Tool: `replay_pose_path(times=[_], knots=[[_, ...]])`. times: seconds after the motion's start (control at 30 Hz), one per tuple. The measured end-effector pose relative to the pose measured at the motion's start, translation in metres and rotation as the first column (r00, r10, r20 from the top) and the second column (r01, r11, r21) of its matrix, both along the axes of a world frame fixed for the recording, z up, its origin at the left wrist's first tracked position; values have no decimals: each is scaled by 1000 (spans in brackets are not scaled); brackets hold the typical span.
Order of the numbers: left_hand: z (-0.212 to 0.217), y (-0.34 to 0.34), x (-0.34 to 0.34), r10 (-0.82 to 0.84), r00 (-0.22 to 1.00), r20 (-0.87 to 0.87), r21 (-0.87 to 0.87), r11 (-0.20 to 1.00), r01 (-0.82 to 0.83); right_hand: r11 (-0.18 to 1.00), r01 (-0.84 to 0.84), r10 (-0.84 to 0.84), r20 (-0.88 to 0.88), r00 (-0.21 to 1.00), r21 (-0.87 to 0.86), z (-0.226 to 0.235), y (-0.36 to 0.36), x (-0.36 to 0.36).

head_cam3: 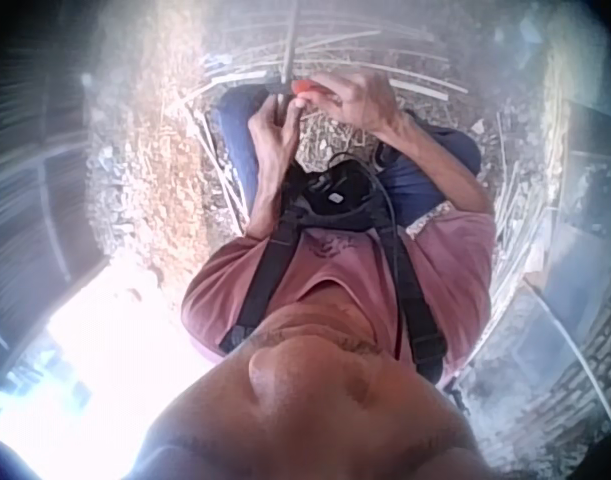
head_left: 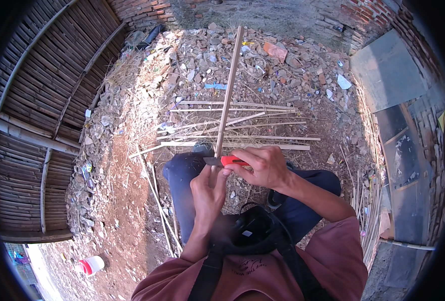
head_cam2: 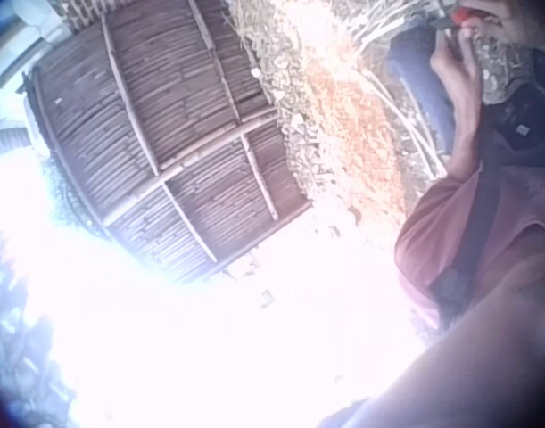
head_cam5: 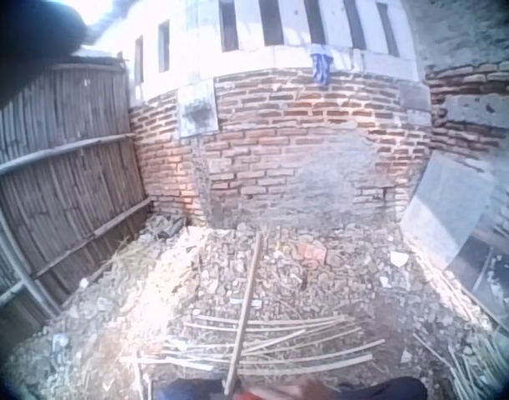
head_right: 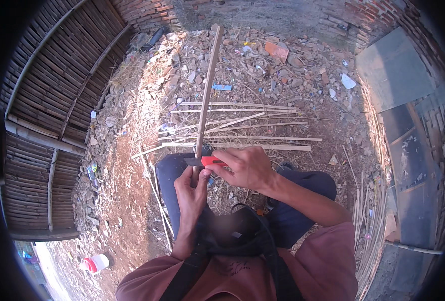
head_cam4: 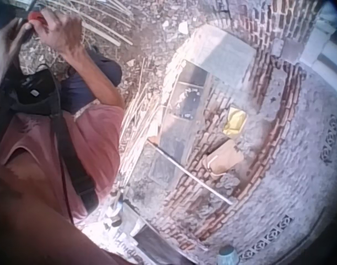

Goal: The person shaves a thin wooden stick with a utility knife while sitting on the ground. They move the knife repeatedly along the length of the wood to smooth it.

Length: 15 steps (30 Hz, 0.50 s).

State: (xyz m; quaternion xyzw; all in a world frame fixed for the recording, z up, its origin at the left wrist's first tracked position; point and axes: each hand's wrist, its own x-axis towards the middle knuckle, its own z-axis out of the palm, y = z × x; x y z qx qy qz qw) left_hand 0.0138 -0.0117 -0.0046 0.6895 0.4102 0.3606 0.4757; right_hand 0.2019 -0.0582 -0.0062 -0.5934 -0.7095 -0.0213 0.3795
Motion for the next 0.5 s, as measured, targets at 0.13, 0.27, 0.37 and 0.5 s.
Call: replay_pose_path(times=[0.13,0.27,0.37,0.5], knots=[[0,5,2,29,994,-105,55,998,-23,998,66,-66,60,996,9,1,0,-1],[-5,4,6,58,988,-143,152,988,-36,991,120,-111,148,983,-59,2,-1,1],[-5,2,6,58,983,-172,145,989,-33,993,120,-119,156,981,3,0,2,3],[-3,1,5,45,986,-163,148,989,-20,994,110,-106,142,984,-17,0,1,5]])
